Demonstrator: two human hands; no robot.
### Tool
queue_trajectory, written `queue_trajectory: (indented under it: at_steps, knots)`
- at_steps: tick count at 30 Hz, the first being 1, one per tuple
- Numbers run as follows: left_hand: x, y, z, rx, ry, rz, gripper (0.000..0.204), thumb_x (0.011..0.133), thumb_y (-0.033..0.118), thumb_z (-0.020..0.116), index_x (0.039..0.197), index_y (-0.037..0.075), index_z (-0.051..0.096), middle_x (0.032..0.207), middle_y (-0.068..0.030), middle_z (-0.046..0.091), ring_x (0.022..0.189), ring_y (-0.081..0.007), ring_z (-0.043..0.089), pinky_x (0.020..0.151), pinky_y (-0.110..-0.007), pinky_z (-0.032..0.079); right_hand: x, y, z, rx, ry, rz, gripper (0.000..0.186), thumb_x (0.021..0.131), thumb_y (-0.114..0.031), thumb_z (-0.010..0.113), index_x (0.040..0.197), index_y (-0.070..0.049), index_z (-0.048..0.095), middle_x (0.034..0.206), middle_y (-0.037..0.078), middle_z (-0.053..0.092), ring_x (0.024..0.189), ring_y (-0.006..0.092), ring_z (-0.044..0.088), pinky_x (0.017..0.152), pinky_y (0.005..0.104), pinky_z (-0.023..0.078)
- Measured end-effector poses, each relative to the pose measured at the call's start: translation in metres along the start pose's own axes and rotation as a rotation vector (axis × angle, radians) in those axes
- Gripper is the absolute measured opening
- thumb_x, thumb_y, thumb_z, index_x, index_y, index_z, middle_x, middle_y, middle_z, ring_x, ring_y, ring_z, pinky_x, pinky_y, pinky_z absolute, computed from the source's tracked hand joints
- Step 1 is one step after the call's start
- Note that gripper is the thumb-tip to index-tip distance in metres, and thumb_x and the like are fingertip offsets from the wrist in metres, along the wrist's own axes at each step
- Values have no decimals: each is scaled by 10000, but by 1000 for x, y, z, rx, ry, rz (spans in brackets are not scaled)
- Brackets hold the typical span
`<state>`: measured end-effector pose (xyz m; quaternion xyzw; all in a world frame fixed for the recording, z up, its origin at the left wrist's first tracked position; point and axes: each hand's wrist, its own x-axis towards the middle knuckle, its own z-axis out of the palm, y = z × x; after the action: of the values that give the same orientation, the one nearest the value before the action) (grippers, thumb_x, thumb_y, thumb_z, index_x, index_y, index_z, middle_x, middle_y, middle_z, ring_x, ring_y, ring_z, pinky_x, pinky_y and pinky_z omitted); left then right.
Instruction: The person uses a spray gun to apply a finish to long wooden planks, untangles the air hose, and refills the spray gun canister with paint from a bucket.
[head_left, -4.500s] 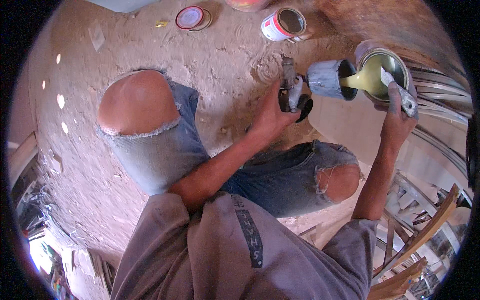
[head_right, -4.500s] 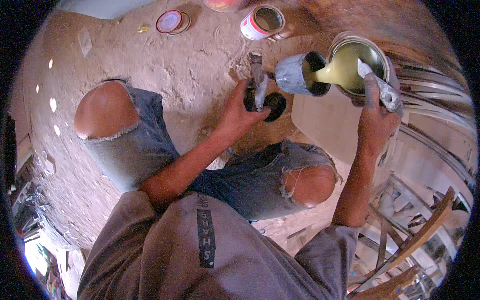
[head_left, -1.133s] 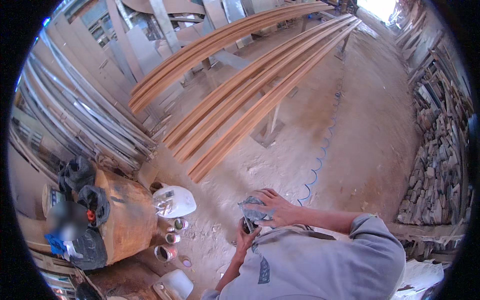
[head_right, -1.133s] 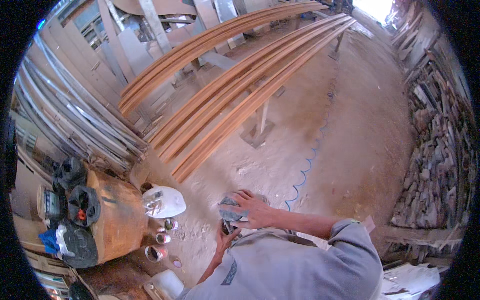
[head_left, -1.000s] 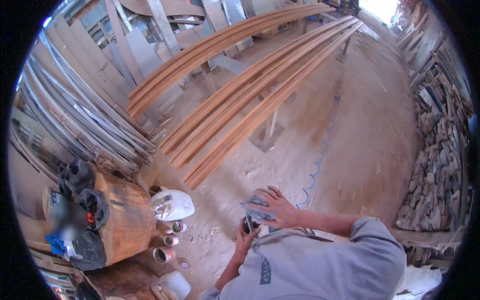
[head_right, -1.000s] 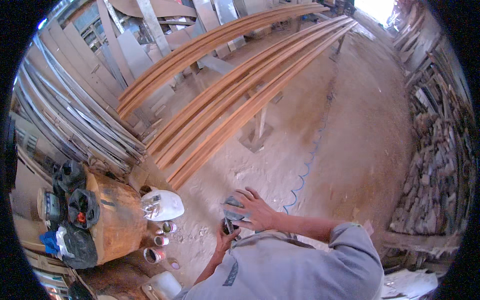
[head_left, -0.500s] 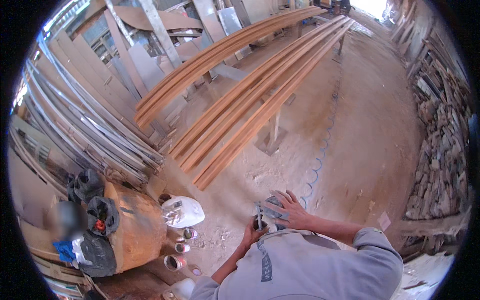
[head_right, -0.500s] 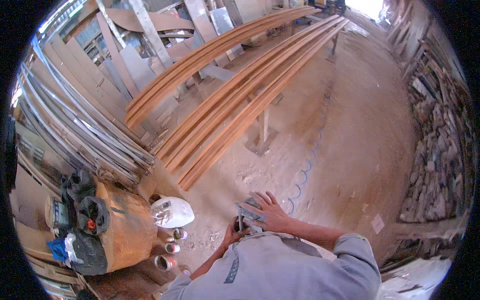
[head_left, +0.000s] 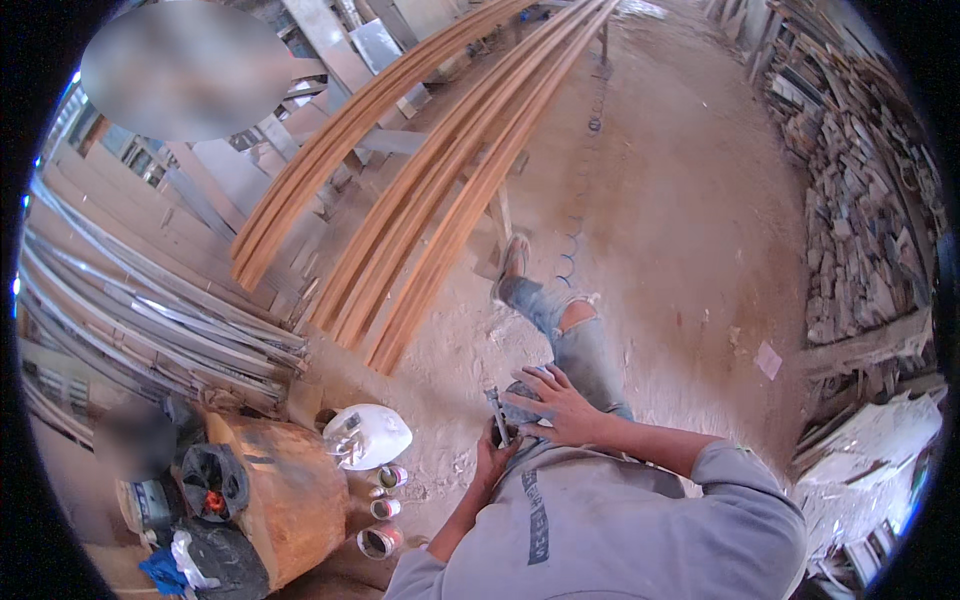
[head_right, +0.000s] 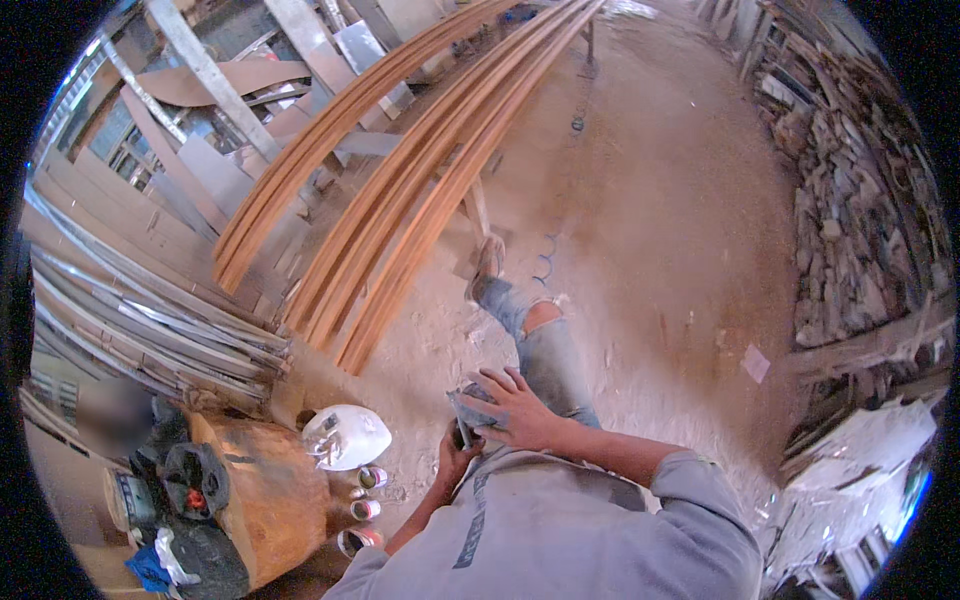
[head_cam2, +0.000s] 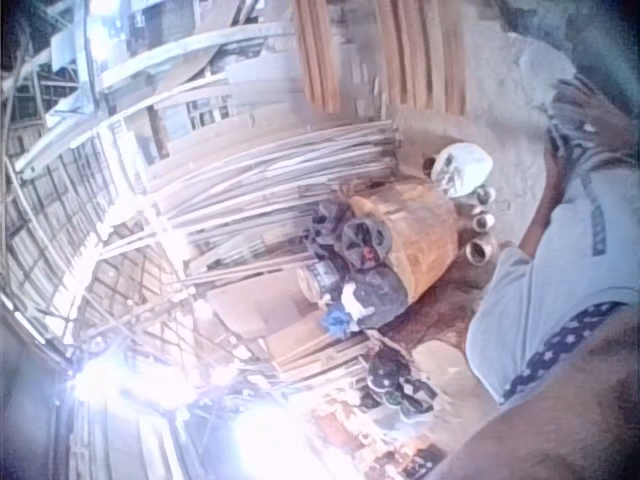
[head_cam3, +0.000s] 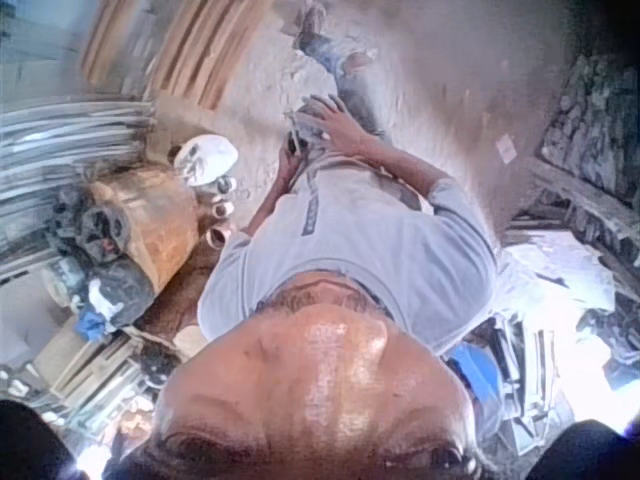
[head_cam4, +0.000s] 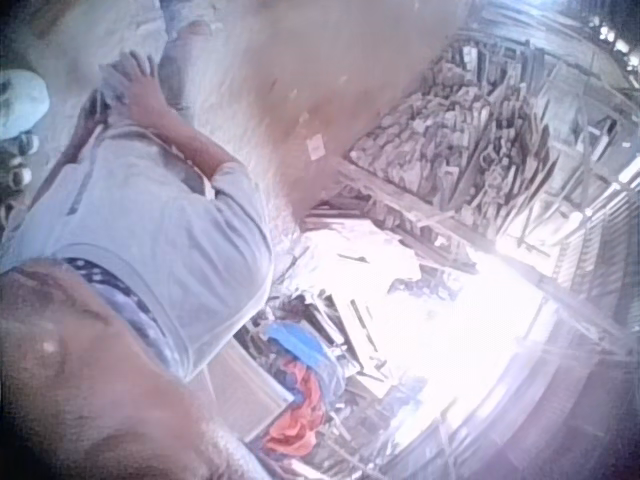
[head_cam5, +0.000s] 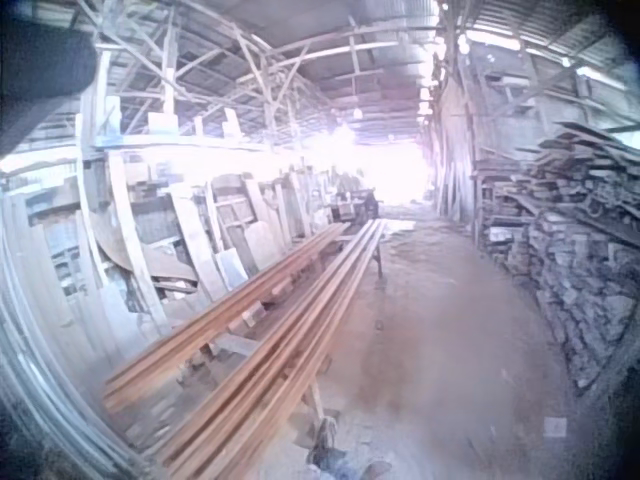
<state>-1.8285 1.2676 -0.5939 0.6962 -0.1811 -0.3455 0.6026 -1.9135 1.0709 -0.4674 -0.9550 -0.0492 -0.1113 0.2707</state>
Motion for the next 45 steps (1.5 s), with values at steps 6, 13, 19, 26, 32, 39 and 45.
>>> queue_trajectory:
  at_steps: [6,13,19,26,32,39,45]
  knots:
    - [14,-2,-11,-17,-75,35,551,762,45,713,1245,-16,454,915,-75,612,825,-164,595,772,-297,499,8,-3,-20,13,57,22,662,784,-366,673,1371,-174,432,1435,157,331,1339,345,279,1089,530,200]
    - [33,57,6,17,-57,120,520,765,82,730,1212,-10,481,886,-44,584,831,-143,571,764,-289,495,-18,20,-26,423,458,328,793,751,-290,732,1397,-50,339,1415,191,352,1311,372,329,1085,450,265]
    - [47,131,59,-106,-76,54,396,771,98,739,1104,14,541,942,-60,617,864,-137,581,784,-291,483,-26,46,-6,425,204,405,872,748,-212,761,1443,-44,262,1371,203,429,1287,300,403,1052,391,338]
    - [89,175,135,-207,-42,171,473,758,152,765,1151,-8,556,974,-55,631,881,-122,586,785,-275,491,-12,108,-31,1126,176,571,728,772,-101,706,1395,-54,332,1171,137,586,1079,201,560,897,324,459]
    - [134,189,221,334,-2,160,653,716,452,749,1178,34,553,979,-160,669,860,-254,657,784,-371,511,-42,194,-72,893,254,441,562,826,-94,628,1327,-9,386,1129,110,567,1018,183,562,851,322,470]
    - [168,233,299,438,-98,426,669,774,480,685,1309,124,498,1009,-168,650,934,-331,622,823,-415,474,-91,285,-161,867,365,489,335,884,-102,566,1202,-29,491,1008,52,582,953,142,543,818,281,437]
    - [224,144,379,201,-252,452,412,904,335,575,1234,88,561,1070,-185,644,936,-276,626,809,-385,473,-88,307,-213,517,743,519,241,924,-251,530,1041,-41,548,878,0,542,746,95,486,649,245,391]
